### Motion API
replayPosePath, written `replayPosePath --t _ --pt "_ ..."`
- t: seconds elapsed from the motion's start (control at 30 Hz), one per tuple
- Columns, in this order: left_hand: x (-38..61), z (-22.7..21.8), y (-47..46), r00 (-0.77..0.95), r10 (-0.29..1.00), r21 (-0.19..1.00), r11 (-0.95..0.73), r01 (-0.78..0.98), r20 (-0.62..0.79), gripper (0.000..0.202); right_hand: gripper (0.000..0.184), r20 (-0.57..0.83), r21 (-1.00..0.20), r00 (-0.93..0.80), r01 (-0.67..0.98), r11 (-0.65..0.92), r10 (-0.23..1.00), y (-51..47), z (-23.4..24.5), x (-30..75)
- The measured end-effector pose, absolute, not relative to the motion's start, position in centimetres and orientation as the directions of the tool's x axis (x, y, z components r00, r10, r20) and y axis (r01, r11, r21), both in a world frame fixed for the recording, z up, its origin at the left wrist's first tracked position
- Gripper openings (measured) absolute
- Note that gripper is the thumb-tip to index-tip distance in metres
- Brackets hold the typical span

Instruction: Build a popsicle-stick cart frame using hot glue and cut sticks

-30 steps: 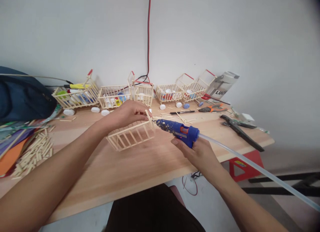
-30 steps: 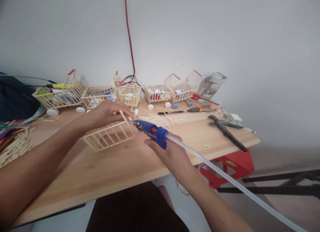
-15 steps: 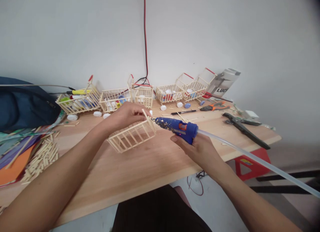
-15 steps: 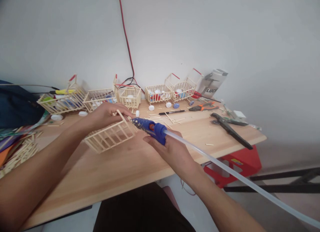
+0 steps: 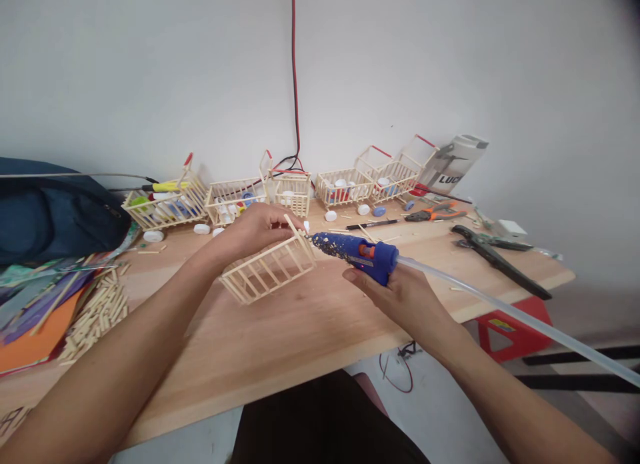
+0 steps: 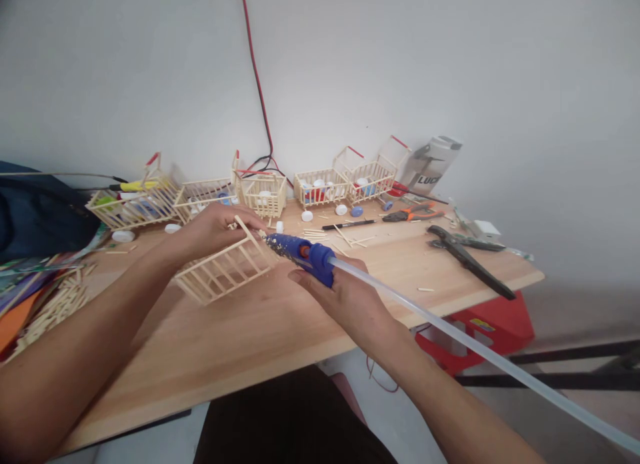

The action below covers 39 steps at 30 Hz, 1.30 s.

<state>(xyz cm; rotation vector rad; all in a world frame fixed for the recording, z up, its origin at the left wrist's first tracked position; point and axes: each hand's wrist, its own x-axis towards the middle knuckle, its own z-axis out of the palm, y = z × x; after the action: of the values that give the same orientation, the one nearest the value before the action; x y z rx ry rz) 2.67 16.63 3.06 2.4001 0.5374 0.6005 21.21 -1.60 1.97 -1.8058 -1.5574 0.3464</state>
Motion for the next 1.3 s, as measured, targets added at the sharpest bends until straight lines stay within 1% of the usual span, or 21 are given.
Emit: replayPosePath --t 0.13,0.33,0.6,0.73,0.97,1.3 --pt "2.68 3.22 16.50 0.816 0.509 0.654 -0.720 0.230 0.274 0.019 0.030 0.246 -0.659 0.240 0.752 -0.019 0.939 -1.53 2.29 21.15" --pt "2.65 3.32 16.47 0.818 0.510 0.649 -0.723 0.239 0.267 0.020 0.029 0.240 -0.654 0.228 0.756 -0.016 0.944 -1.45 2.68 21.03" --pt "2.52 3.38 16.42 0.807 0.525 0.658 -0.713 0.243 0.271 0.019 0.028 0.240 -0.638 0.259 0.769 -0.050 0.936 -1.46 2.68 20.97" --pt "2.58 3.34 16.48 0.811 0.518 0.656 -0.717 0.236 0.273 0.020 0.027 0.223 -0.650 0.266 0.757 -0.060 0.938 -1.47 2.81 20.92" --pt "2.56 3.25 16.58 0.814 0.514 0.648 -0.723 0.240 0.272 0.022 0.029 0.235 -0.656 0.255 0.754 -0.041 0.938 -1.51 2.59 20.98" --pt "2.63 3.29 16.51 0.815 0.516 0.646 -0.722 0.247 0.265 0.023 0.029 0.254 -0.622 0.242 0.782 -0.033 0.937 -1.62 2.60 21.01"
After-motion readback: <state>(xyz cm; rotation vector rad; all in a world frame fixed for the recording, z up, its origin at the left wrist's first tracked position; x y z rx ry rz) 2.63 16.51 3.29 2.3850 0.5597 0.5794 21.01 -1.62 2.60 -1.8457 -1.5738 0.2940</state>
